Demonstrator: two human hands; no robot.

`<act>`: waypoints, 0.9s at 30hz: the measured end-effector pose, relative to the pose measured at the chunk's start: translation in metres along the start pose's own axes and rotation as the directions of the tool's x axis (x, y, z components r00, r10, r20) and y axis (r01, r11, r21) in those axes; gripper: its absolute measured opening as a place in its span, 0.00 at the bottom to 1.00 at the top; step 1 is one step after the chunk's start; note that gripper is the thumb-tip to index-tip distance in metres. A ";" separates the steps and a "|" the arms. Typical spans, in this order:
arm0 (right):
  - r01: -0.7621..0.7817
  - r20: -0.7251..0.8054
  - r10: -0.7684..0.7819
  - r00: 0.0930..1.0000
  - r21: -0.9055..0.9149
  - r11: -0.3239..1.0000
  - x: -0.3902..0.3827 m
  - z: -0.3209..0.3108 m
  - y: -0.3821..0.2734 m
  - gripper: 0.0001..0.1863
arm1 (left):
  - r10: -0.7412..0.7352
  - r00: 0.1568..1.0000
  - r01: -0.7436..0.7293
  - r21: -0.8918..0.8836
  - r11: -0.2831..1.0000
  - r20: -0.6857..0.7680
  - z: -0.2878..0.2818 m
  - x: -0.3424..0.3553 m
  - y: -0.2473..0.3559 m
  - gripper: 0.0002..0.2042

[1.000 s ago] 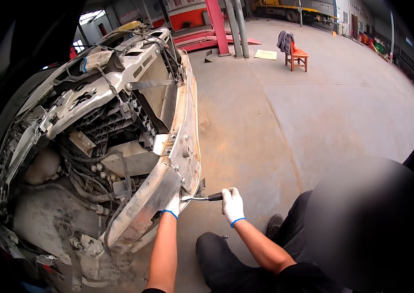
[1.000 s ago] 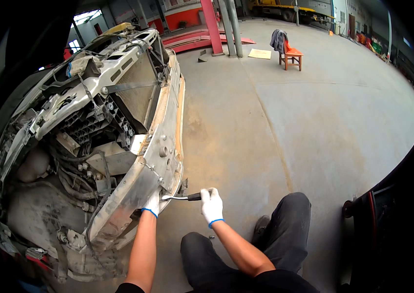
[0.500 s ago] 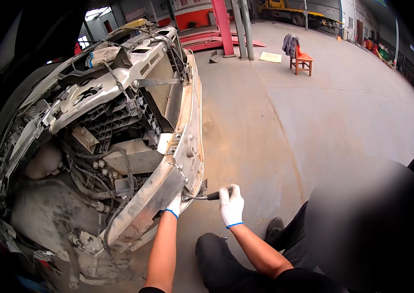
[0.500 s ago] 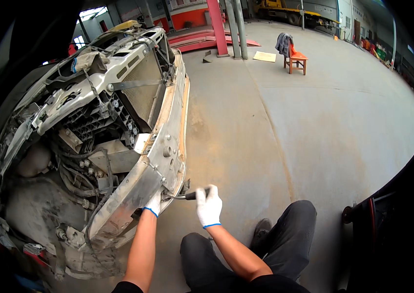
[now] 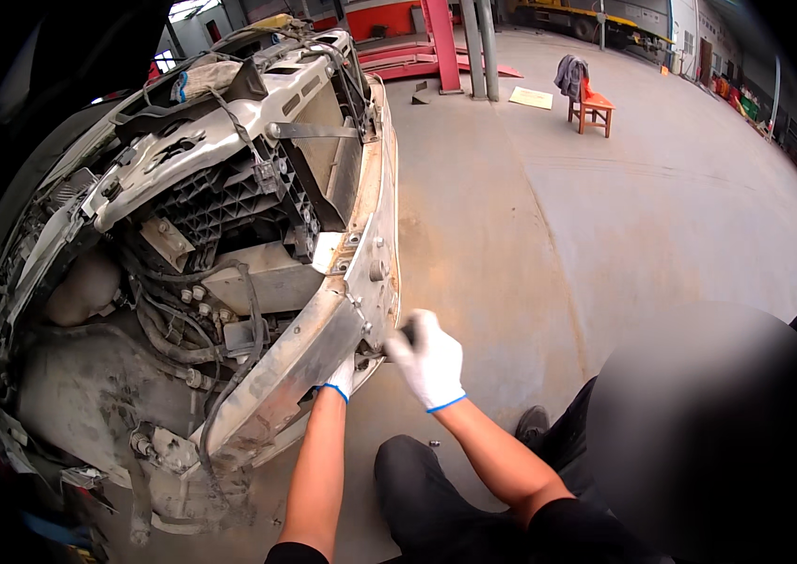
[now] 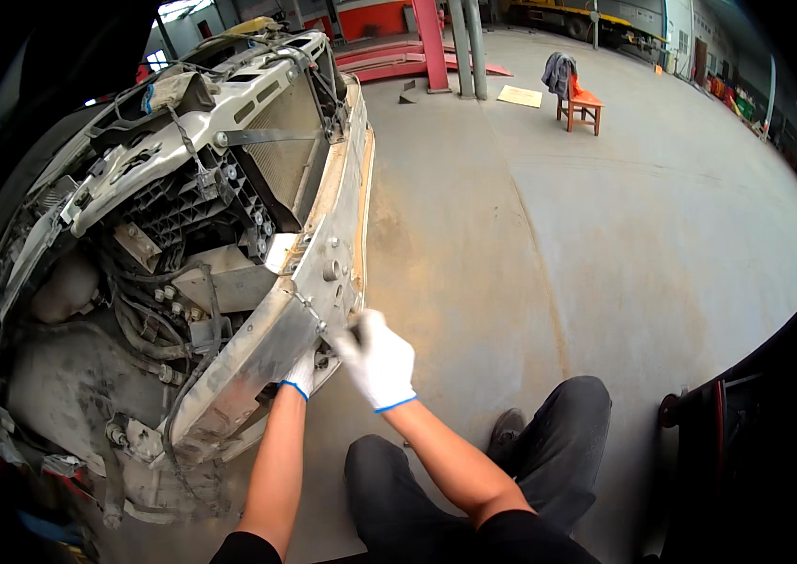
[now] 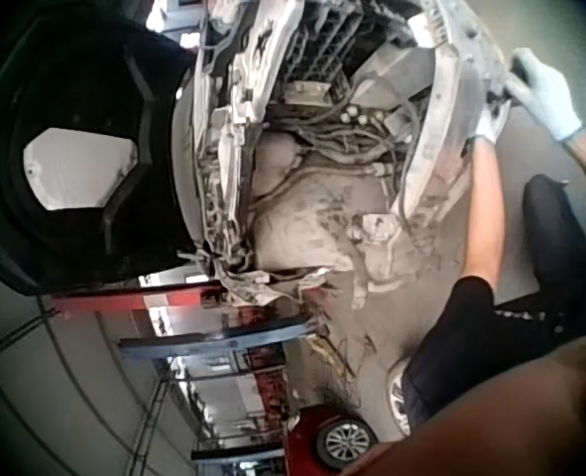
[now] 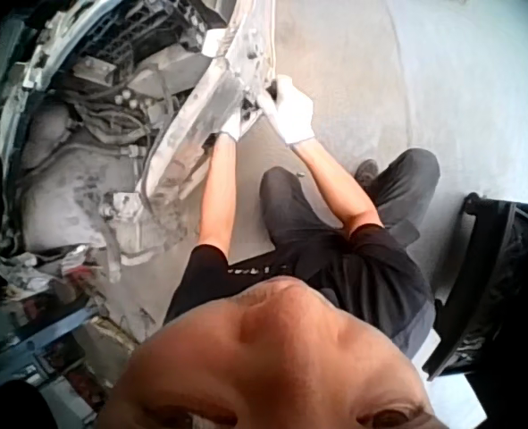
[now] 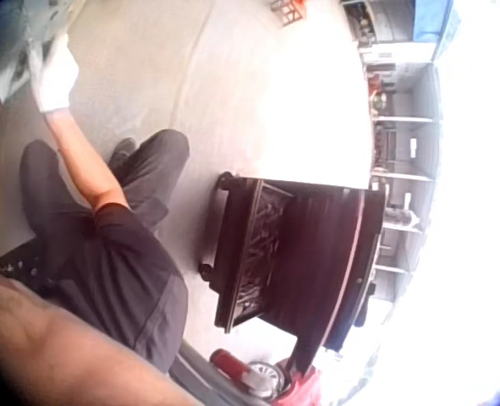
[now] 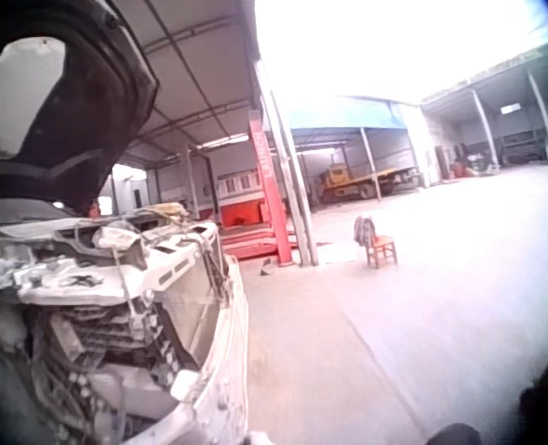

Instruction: The person uses a ratchet wrench to remove bolts from the front bumper beam of a car. They work on the lower section of the vehicle's front end, loosening fasteners and detaching parts of the bumper assembly.

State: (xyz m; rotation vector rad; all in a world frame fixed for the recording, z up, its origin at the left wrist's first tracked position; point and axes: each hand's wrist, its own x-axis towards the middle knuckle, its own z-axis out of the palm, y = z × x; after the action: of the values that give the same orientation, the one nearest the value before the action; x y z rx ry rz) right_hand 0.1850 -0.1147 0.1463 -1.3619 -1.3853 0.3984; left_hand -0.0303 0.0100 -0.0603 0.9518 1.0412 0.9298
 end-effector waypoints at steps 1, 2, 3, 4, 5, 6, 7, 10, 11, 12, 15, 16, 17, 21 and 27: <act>0.292 0.114 -0.278 0.954 -0.136 0.947 0.012 0.006 -0.025 0.15 | 0.000 1.000 0.000 0.010 1.000 0.004 -0.001 0.002 0.001 0.19; 0.321 0.160 -0.297 0.941 -0.156 0.934 0.016 0.009 -0.033 0.15 | -0.009 1.000 0.009 0.001 1.000 0.019 0.005 0.005 0.001 0.19; 0.359 0.200 -0.327 0.924 -0.149 0.922 0.019 0.014 -0.042 0.16 | 0.000 1.000 0.000 0.022 1.000 0.015 0.003 0.004 0.001 0.19; 0.326 0.131 -0.316 0.939 -0.054 0.944 0.016 0.012 -0.027 0.15 | -0.041 0.997 0.043 0.023 0.999 -0.069 0.002 0.003 0.006 0.20; 0.139 0.079 -0.141 0.987 0.026 0.990 0.008 0.003 -0.012 0.14 | -0.026 0.997 0.030 0.049 0.998 -0.076 0.004 -0.001 0.006 0.20; -0.013 -0.024 0.015 1.000 0.056 0.998 -0.002 -0.005 0.010 0.14 | -0.001 0.997 0.006 0.057 0.998 -0.083 0.005 -0.003 0.009 0.20; -0.127 -0.141 0.160 0.977 0.218 0.968 -0.010 0.000 0.057 0.15 | 0.016 0.996 -0.010 0.068 0.998 -0.086 0.009 -0.003 0.009 0.20; -0.516 -0.007 0.556 0.831 0.364 0.775 -0.031 0.005 0.114 0.13 | 0.054 0.995 -0.047 0.079 0.996 -0.084 0.020 0.001 0.007 0.19; -0.345 -0.112 0.392 0.913 0.304 0.888 -0.028 0.014 0.116 0.12 | 0.067 0.995 -0.061 0.073 0.995 -0.073 0.024 0.003 0.009 0.19; -0.168 -0.198 0.215 0.957 0.228 0.959 -0.019 0.024 0.096 0.12 | 0.071 0.995 -0.065 0.077 0.995 -0.076 0.020 0.002 0.009 0.19; 0.298 0.153 -0.294 0.944 -0.005 0.955 0.012 0.014 -0.047 0.11 | 0.040 0.997 -0.037 0.047 0.998 -0.071 0.006 -0.001 0.005 0.19; 0.271 0.128 -0.271 0.954 0.022 0.962 0.011 0.013 -0.043 0.11 | 0.042 0.997 -0.040 0.033 0.999 -0.057 0.005 0.002 0.008 0.19; 0.244 0.105 -0.248 0.963 0.050 0.969 0.007 0.011 -0.034 0.10 | 0.033 0.998 -0.032 0.026 0.999 -0.051 0.005 -0.002 0.005 0.19; -0.119 -0.177 0.157 0.972 0.210 0.971 -0.015 -0.006 0.077 0.12 | 0.026 1.000 -0.027 -0.026 0.999 -0.010 0.005 -0.007 0.002 0.19; 0.124 -0.073 -0.117 0.990 0.100 0.987 0.003 -0.004 -0.003 0.13 | -0.007 0.994 0.023 -0.145 0.989 0.106 -0.003 -0.012 -0.006 0.19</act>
State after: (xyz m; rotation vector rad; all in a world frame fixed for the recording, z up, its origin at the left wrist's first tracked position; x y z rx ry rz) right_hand 0.1881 -0.1150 0.1514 -1.1896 -1.3644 0.3374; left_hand -0.0346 -0.0027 -0.0631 0.8601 0.8776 0.9205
